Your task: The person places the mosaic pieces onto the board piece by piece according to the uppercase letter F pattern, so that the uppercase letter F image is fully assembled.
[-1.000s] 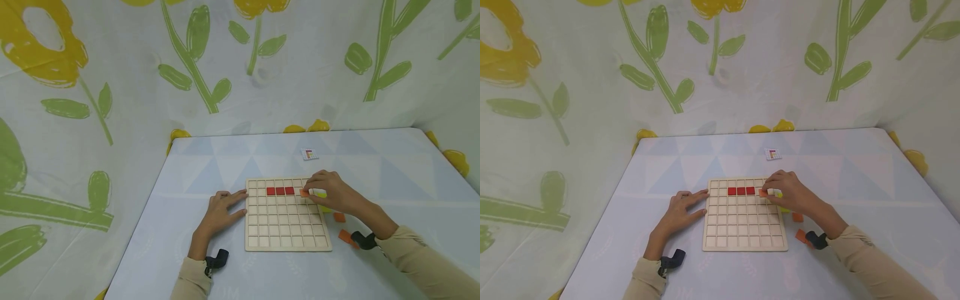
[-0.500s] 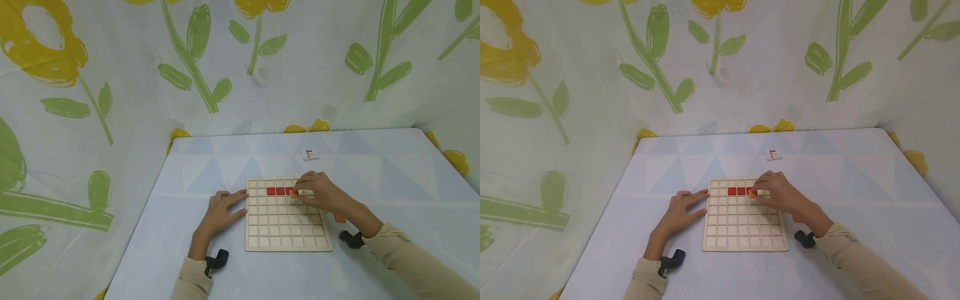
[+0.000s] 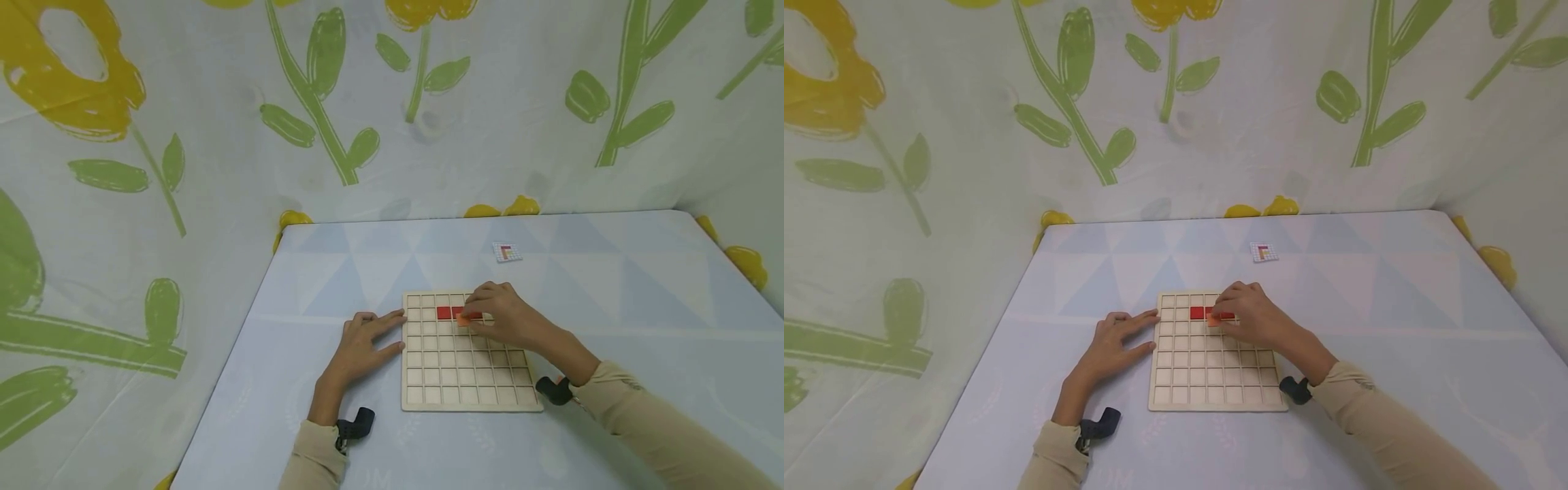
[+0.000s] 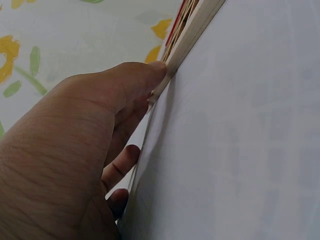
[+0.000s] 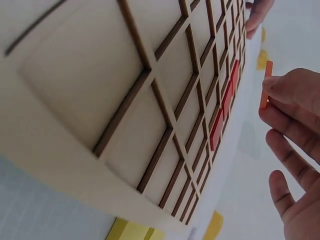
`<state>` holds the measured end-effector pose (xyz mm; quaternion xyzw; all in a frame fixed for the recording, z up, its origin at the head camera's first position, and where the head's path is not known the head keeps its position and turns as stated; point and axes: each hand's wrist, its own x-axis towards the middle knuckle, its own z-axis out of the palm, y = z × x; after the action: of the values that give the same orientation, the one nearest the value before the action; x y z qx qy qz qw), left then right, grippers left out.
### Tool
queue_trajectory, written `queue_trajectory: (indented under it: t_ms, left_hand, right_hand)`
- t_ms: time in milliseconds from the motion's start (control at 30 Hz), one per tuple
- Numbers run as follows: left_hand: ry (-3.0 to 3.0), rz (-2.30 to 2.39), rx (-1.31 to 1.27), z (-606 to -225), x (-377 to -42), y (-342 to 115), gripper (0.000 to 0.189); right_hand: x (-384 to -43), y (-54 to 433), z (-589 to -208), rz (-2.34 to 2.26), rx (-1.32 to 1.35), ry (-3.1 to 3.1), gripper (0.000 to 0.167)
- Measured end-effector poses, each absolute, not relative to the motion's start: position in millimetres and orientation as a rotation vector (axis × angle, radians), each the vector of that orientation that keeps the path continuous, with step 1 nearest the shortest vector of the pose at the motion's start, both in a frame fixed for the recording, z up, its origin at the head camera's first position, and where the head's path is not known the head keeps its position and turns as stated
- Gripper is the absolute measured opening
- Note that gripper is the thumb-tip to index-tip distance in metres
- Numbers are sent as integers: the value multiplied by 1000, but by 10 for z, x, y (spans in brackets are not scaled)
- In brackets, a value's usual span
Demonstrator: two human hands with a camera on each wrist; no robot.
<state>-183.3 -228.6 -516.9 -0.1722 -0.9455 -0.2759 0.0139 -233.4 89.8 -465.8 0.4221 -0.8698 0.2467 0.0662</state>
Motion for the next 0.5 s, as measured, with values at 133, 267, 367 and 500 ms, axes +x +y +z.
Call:
queue_trajectory:
  t_ms: [133,267,367,500]
  left_hand:
    - [-2940,-878,-539,-5157,-1827,-2284,51]
    - [-2943,-861,-549,-5147,-1827,-2285,51]
    - [-2928,-844,-565,-5143,-1825,-2284,50]
    - [-2927,-833,-566,-5147,-1825,-2288,50]
  right_hand:
    - [-2341,822,-4669,743,1291,-2611,18]
    - [-2348,757,-4682,753,1302,-2612,16]
    - [-2349,713,-4685,751,1307,-2613,15]
    - [-2346,656,-4688,741,1313,-2622,14]
